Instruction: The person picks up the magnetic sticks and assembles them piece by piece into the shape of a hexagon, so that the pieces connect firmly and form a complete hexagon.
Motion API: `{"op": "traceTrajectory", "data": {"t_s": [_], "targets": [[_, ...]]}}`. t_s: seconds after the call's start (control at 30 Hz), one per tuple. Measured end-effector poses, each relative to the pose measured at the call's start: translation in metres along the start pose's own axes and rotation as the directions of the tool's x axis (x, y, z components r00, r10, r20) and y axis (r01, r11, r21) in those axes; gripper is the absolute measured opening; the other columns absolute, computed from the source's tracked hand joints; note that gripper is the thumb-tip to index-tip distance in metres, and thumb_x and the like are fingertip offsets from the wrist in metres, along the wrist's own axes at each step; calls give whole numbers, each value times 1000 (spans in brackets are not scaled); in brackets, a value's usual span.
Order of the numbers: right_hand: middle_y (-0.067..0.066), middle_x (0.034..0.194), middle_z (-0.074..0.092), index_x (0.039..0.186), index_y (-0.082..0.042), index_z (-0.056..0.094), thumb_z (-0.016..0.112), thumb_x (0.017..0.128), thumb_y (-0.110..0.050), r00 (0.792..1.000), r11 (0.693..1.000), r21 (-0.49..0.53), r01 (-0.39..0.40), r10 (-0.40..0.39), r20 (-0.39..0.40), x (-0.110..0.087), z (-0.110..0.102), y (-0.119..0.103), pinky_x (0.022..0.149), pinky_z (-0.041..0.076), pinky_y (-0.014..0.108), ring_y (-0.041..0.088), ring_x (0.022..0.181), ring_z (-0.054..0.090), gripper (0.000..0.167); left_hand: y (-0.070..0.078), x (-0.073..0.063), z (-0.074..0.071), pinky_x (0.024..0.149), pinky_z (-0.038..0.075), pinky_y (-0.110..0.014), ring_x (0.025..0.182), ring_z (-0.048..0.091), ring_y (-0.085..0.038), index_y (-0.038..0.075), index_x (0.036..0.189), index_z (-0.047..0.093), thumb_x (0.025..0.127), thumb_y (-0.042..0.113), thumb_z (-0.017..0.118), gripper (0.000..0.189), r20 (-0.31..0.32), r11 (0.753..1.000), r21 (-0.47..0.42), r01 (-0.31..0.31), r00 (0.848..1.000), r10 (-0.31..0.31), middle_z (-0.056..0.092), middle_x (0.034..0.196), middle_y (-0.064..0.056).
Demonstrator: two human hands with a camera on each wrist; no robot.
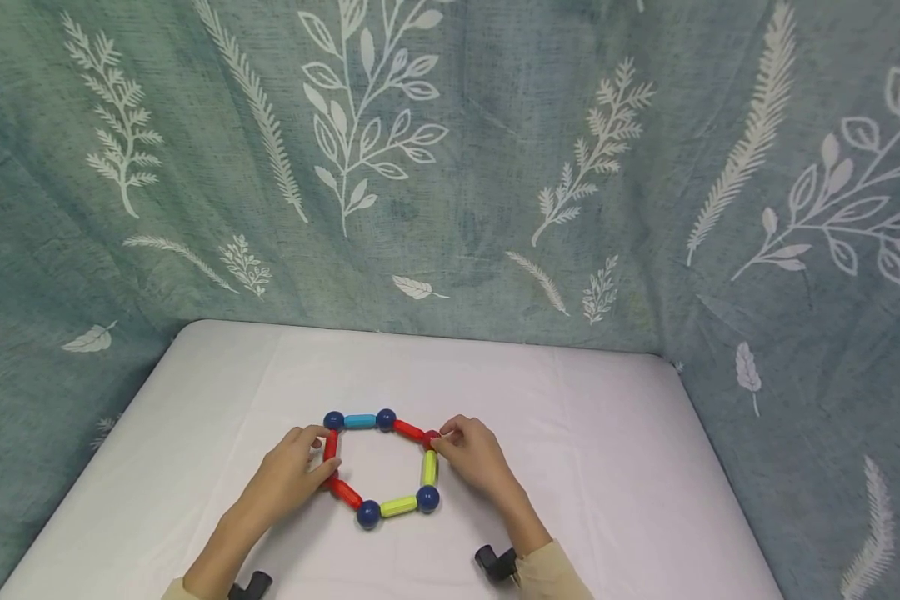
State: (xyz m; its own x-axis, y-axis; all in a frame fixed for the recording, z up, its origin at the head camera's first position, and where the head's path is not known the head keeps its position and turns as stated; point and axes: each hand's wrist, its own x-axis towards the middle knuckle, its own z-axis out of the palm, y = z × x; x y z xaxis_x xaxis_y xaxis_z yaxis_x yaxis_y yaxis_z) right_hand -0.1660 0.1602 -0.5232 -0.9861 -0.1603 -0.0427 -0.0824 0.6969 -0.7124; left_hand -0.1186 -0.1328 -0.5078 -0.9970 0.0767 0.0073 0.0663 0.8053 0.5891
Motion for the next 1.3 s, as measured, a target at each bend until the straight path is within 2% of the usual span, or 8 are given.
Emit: {"op": "traceTrajectory", "data": {"t_s": [0.1, 0.23, 0.37, 0.47, 0.6, 0.83, 1.13, 1.3], "targets": [[0, 91, 63, 105, -12, 71, 75, 90, -26, 999, 999, -11, 49, -49, 6, 8, 2, -2, 68, 48, 34, 15, 80, 56, 20, -4, 2, 4, 70, 53, -38, 90, 63, -25, -1, 134, 55, 88, 30, 78, 60, 19, 998, -45, 45, 999, -44, 61, 109, -13], [0, 92, 63, 107, -11, 72, 75, 91, -26, 995, 995, -35, 89, -87, 56, 18, 6, -6, 68, 47, 34, 15, 79, 55, 22, -8, 5, 12, 71, 54, -39, 88, 63, -24, -5, 136, 51, 87, 30, 78, 66, 47, 994, -86, 69, 997, -65, 63, 105, -13], [1, 95, 63, 107, -12, 72, 75, 90, -26, 986, 990, -85, 111, -99, 131, 26, 12, -9, 72, 49, 36, 16, 83, 56, 22, -8, 7, 19, 66, 51, -34, 81, 59, -19, -7, 139, 48, 86, 28, 79, 70, 62, 991, -116, 62, 997, -55, 63, 99, -10], [1, 95, 64, 104, -13, 73, 76, 89, -27, 986, 988, -122, 90, -71, 149, 30, 14, -10, 75, 50, 37, 16, 84, 57, 21, -5, 9, 21, 61, 48, -31, 76, 55, -17, -8, 140, 46, 86, 26, 79, 72, 69, 990, -131, 44, 997, -35, 61, 94, -9], [1, 94, 65, 103, -13, 72, 77, 88, -27, 991, 991, -126, 48, -31, 133, 31, 14, -8, 74, 50, 37, 16, 82, 57, 20, -1, 12, 22, 58, 46, -30, 72, 54, -17, -8, 140, 46, 86, 22, 80, 70, 81, 990, -139, 36, 996, -25, 59, 92, -8], [0, 92, 65, 101, -13, 72, 78, 88, -29, 996, 993, -112, -20, 29, 83, 30, 6, 2, 70, 48, 34, 16, 77, 55, 22, 6, 18, 24, 62, 47, -32, 78, 55, -18, -4, 139, 49, 84, 20, 81, 67, 116, 992, -127, 16, 993, -1, 63, 100, -10], [-2, 82, 62, 100, -11, 71, 76, 89, -30, 997, 993, -100, -64, 68, 36, 26, -3, 16, 63, 45, 31, 15, 70, 54, 22, 12, 34, 27, 63, 44, -32, 77, 52, -17, 2, 135, 54, 86, 18, 79, 57, 143, 996, -74, -46, 988, 56, 63, 103, -9], [-1, 80, 62, 100, -10, 72, 75, 90, -29, 994, 991, -86, -104, 105, 15, 22, -10, 20, 61, 46, 31, 16, 69, 55, 22, 17, 45, 27, 62, 45, -31, 74, 52, -16, 2, 131, 58, 87, 17, 78, 51, 165, 996, -67, -52, 984, 62, 59, 91, -4]]}}
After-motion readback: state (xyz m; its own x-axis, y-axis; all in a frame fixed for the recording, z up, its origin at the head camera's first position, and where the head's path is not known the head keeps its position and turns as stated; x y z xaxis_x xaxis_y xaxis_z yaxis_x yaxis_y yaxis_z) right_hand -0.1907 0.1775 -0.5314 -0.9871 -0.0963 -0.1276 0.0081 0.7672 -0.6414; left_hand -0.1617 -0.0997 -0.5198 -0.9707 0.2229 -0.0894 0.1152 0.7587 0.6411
